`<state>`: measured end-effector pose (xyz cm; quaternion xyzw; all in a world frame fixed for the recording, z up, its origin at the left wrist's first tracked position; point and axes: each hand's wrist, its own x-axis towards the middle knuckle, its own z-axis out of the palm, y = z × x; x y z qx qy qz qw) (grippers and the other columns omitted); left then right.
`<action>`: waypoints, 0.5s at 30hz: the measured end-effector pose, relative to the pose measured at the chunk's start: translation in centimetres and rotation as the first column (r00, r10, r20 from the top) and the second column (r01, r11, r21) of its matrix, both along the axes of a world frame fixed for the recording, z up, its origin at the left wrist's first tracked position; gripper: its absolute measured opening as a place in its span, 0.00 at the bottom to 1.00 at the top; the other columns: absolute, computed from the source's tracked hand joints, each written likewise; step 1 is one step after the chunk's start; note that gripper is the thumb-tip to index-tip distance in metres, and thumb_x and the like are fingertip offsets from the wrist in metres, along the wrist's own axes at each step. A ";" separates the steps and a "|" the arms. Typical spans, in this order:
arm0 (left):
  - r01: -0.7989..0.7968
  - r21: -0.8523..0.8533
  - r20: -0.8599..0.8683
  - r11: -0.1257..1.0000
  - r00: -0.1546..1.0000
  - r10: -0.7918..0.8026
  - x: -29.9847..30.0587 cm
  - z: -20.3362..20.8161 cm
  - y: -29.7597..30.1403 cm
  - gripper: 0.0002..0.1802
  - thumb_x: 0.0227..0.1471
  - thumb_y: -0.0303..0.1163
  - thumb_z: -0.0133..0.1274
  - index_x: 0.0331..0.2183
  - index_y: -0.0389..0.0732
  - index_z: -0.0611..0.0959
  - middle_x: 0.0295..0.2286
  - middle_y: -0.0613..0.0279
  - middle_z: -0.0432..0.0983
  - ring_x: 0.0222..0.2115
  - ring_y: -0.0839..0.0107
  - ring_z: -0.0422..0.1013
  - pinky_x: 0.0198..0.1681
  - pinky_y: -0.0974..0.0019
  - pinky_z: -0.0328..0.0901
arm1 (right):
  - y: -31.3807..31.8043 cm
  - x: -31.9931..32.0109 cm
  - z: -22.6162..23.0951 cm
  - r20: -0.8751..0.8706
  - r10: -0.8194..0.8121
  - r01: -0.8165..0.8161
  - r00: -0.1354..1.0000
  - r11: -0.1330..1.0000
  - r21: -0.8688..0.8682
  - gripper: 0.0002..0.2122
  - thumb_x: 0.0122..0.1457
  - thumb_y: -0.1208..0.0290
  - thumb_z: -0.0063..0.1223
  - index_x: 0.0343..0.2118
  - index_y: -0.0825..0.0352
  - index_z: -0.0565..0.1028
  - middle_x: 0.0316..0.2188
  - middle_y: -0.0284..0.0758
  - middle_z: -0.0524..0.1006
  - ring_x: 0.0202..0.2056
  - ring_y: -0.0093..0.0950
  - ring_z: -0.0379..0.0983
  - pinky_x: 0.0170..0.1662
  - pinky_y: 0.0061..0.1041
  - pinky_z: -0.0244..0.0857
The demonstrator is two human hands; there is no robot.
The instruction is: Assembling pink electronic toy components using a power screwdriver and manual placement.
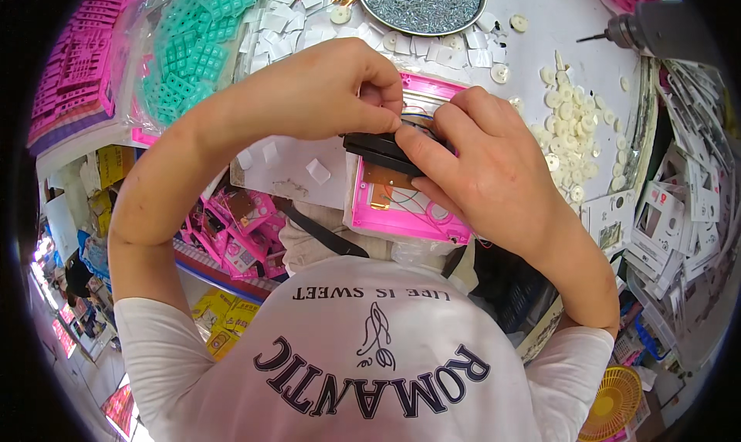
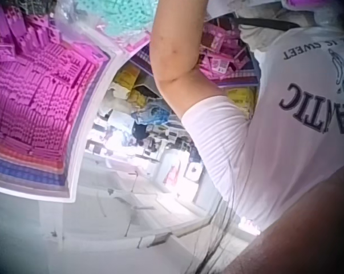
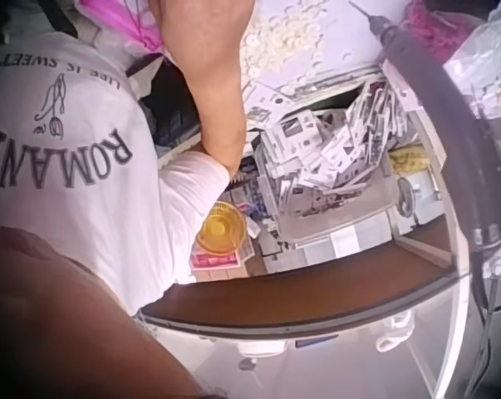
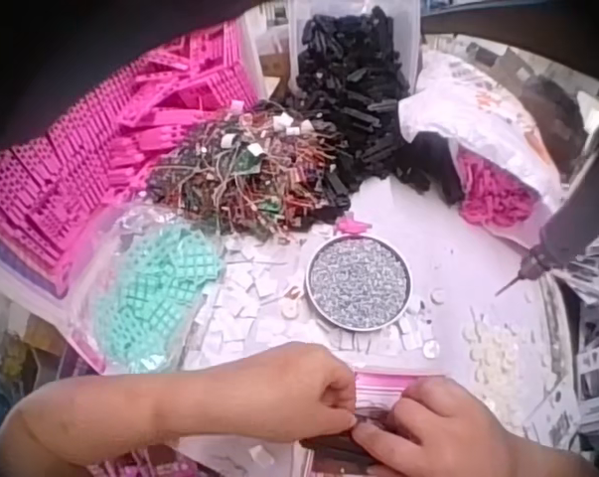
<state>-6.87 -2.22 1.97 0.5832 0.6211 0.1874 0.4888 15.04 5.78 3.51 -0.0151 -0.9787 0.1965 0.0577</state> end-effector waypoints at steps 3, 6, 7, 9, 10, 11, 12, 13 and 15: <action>0.013 -0.182 0.046 0.983 0.999 -0.004 0.1 0.4 1.0 0.09 0.48 0.32 0.61 0.28 0.35 0.83 0.19 0.64 0.75 0.20 0.76 0.68 0.23 0.68 0.63 | -0.1 0.1 0.0 0.026 -0.013 0.014 1.000 1.000 -0.012 0.26 0.40 0.71 0.69 0.46 0.65 0.76 0.36 0.36 0.73 0.41 0.39 0.69 0.44 0.37 0.67; 0.033 -0.181 0.030 0.983 0.999 -0.028 0.3 0.5 1.2 0.09 0.49 0.31 0.61 0.29 0.34 0.84 0.19 0.64 0.76 0.20 0.77 0.69 0.24 0.67 0.64 | -0.2 0.1 0.3 0.074 -0.040 0.047 0.996 0.994 -0.098 0.26 0.40 0.73 0.68 0.47 0.66 0.75 0.37 0.37 0.73 0.43 0.40 0.69 0.46 0.38 0.67; 0.053 -0.171 0.010 0.984 0.999 -0.052 0.3 0.6 1.3 0.09 0.49 0.31 0.61 0.29 0.34 0.84 0.19 0.64 0.76 0.20 0.77 0.70 0.24 0.67 0.64 | -0.1 0.1 0.3 0.078 -0.041 0.050 0.996 0.992 -0.119 0.26 0.41 0.73 0.68 0.47 0.66 0.75 0.38 0.37 0.73 0.43 0.40 0.68 0.46 0.38 0.67; 0.130 -0.132 0.011 0.983 0.992 -0.129 0.1 0.6 1.9 0.09 0.49 0.31 0.61 0.28 0.34 0.83 0.19 0.64 0.76 0.20 0.76 0.70 0.24 0.67 0.64 | 0.0 0.2 0.4 0.088 -0.043 0.056 0.995 0.986 -0.156 0.26 0.41 0.74 0.68 0.48 0.66 0.74 0.39 0.38 0.73 0.43 0.41 0.68 0.47 0.39 0.67; 0.185 -0.102 0.031 0.977 0.983 -0.183 -0.5 0.2 2.6 0.09 0.49 0.31 0.61 0.28 0.34 0.83 0.19 0.64 0.77 0.20 0.76 0.70 0.23 0.67 0.64 | -0.1 0.3 0.4 0.077 -0.057 0.069 0.995 0.985 -0.160 0.26 0.41 0.75 0.68 0.47 0.66 0.75 0.39 0.38 0.73 0.43 0.41 0.68 0.47 0.39 0.67; 0.241 -0.071 0.049 0.968 0.970 -0.238 -1.0 -0.2 3.5 0.09 0.49 0.31 0.61 0.28 0.34 0.83 0.19 0.64 0.77 0.20 0.76 0.71 0.23 0.67 0.64 | -0.2 0.3 0.3 0.066 -0.073 0.083 0.995 0.983 -0.164 0.26 0.41 0.75 0.67 0.47 0.66 0.75 0.39 0.38 0.73 0.43 0.41 0.68 0.47 0.39 0.67; 0.138 0.064 -0.061 0.988 0.989 -0.134 -1.4 -0.5 4.3 0.08 0.49 0.31 0.61 0.29 0.36 0.83 0.20 0.64 0.77 0.21 0.75 0.71 0.26 0.66 0.65 | -0.3 0.4 0.1 0.051 -0.082 0.090 0.995 0.981 -0.170 0.26 0.40 0.75 0.67 0.47 0.66 0.75 0.39 0.38 0.73 0.43 0.41 0.68 0.47 0.39 0.67; 0.047 0.210 -0.151 0.977 0.988 -0.015 -1.8 -0.7 5.2 0.07 0.50 0.31 0.61 0.29 0.37 0.84 0.21 0.65 0.78 0.22 0.75 0.72 0.30 0.65 0.66 | -0.4 0.4 0.0 0.041 -0.073 0.079 0.997 0.980 -0.185 0.26 0.40 0.75 0.67 0.47 0.66 0.75 0.40 0.38 0.73 0.44 0.42 0.68 0.48 0.39 0.67; 0.019 0.439 -0.332 0.898 0.933 0.142 -2.5 -2.2 6.9 0.08 0.50 0.33 0.60 0.30 0.39 0.84 0.27 0.59 0.78 0.28 0.66 0.74 0.36 0.60 0.68 | -0.1 0.5 -0.3 0.024 -0.051 0.055 0.998 0.976 -0.212 0.26 0.40 0.75 0.68 0.48 0.66 0.75 0.40 0.38 0.74 0.44 0.42 0.68 0.48 0.39 0.67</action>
